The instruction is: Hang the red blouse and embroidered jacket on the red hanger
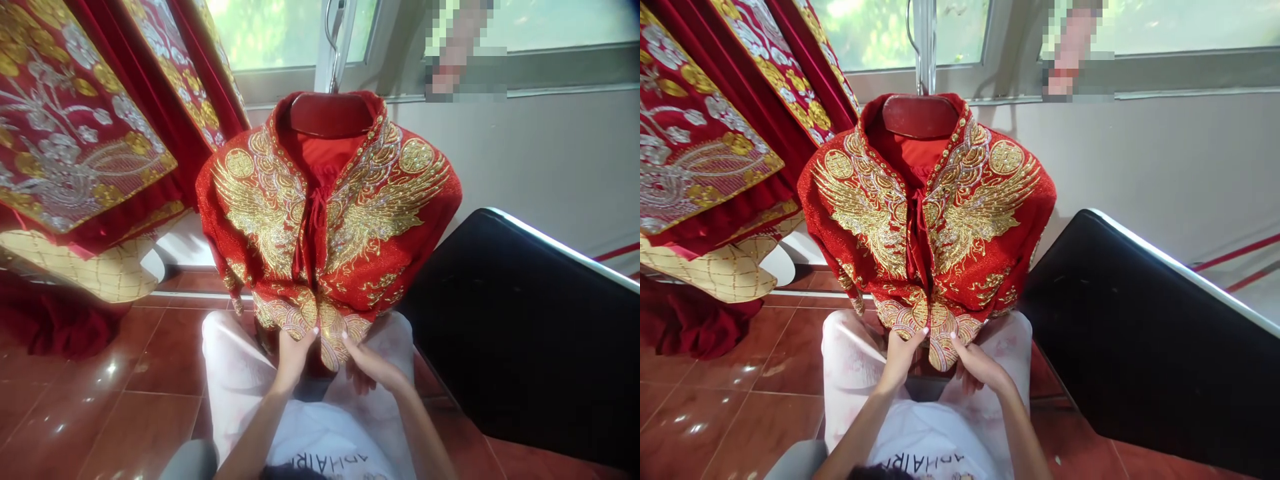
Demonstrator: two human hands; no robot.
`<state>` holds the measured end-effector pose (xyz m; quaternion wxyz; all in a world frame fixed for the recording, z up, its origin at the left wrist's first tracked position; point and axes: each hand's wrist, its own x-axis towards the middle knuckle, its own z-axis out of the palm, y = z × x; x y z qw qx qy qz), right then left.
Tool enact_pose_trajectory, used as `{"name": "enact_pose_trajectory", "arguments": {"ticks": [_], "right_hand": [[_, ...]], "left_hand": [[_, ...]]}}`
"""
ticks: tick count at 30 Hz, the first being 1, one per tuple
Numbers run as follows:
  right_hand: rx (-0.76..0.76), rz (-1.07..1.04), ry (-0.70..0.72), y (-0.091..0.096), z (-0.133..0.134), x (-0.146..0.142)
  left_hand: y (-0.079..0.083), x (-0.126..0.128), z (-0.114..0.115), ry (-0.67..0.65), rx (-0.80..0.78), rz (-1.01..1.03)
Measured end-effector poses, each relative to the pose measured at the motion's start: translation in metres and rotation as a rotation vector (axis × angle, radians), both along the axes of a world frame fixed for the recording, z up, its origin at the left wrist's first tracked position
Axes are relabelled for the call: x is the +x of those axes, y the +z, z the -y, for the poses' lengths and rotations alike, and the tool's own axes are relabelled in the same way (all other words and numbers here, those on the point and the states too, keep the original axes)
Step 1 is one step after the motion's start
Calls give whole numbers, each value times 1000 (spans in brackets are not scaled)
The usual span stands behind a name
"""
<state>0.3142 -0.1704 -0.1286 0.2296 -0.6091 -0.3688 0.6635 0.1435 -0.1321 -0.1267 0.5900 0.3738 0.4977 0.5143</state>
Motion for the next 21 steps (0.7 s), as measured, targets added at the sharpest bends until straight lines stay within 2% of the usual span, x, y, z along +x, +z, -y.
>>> {"name": "enact_pose_trajectory", "arguments": {"ticks": [2,4,7,9,12,16,21], "right_hand": [[-35,-58,156,10,3,16],[-6,-189,191,20,2,22],[99,-257,24,27,-6,12],[154,-198,-115,27,-15,-4],[205,-91,-245,20,-27,-30],[276,-54,-318,8,-34,-48],[268,9,-371,1,-37,-51]], "left_hand": [[-3,2,1,23,-19,-28],[-6,5,2,48,-27,-70],[-7,10,3,56,-23,-155],[-5,12,3,43,5,-194],[-5,14,2,29,71,-218],[-13,12,0,4,91,-293],[-25,10,-4,-17,110,-314]]}}
